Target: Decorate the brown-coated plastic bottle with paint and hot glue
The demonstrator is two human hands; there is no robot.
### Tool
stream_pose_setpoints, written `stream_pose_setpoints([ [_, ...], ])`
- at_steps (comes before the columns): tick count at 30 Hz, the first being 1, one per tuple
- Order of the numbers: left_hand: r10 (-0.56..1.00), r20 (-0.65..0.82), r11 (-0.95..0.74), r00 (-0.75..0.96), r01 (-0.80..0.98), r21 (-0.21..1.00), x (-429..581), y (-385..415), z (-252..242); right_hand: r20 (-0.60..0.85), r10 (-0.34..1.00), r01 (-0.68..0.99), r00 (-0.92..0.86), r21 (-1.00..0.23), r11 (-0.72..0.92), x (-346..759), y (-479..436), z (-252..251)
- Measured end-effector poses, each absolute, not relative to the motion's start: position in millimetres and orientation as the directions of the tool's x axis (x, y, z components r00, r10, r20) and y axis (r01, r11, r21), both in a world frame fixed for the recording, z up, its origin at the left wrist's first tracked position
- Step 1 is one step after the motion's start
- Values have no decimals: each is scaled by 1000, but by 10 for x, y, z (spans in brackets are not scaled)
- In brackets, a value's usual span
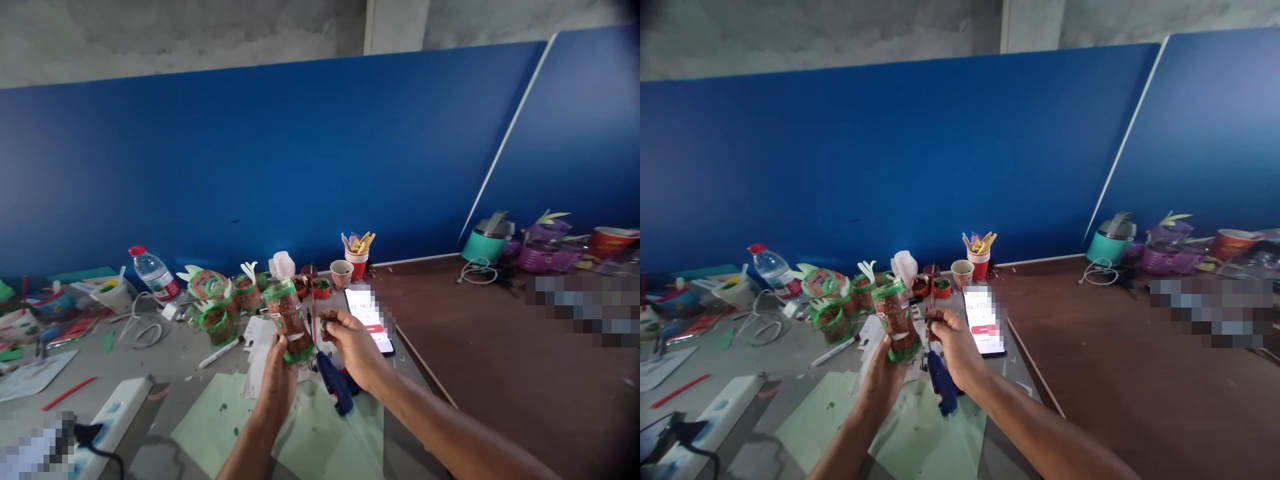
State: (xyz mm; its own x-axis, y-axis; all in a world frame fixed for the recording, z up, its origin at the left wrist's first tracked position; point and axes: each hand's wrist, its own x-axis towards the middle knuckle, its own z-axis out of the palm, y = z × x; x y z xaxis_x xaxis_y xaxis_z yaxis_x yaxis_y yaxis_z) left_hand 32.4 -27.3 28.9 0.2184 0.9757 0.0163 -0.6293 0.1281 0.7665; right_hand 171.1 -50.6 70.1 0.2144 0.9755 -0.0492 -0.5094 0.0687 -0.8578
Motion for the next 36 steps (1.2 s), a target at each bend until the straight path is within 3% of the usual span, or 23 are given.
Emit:
stream_pose_setpoints([
  [15, 975, -4, 149, 221, -644, 751, 289, -217, 154, 31, 968, -566, 249, -806, 171, 1711, -477, 672],
  [36, 973, 10, 145, 229, -651, 746, 313, -278, 266, -43, 983, -617, 179, -783, 78, 1689, -511, 791],
])
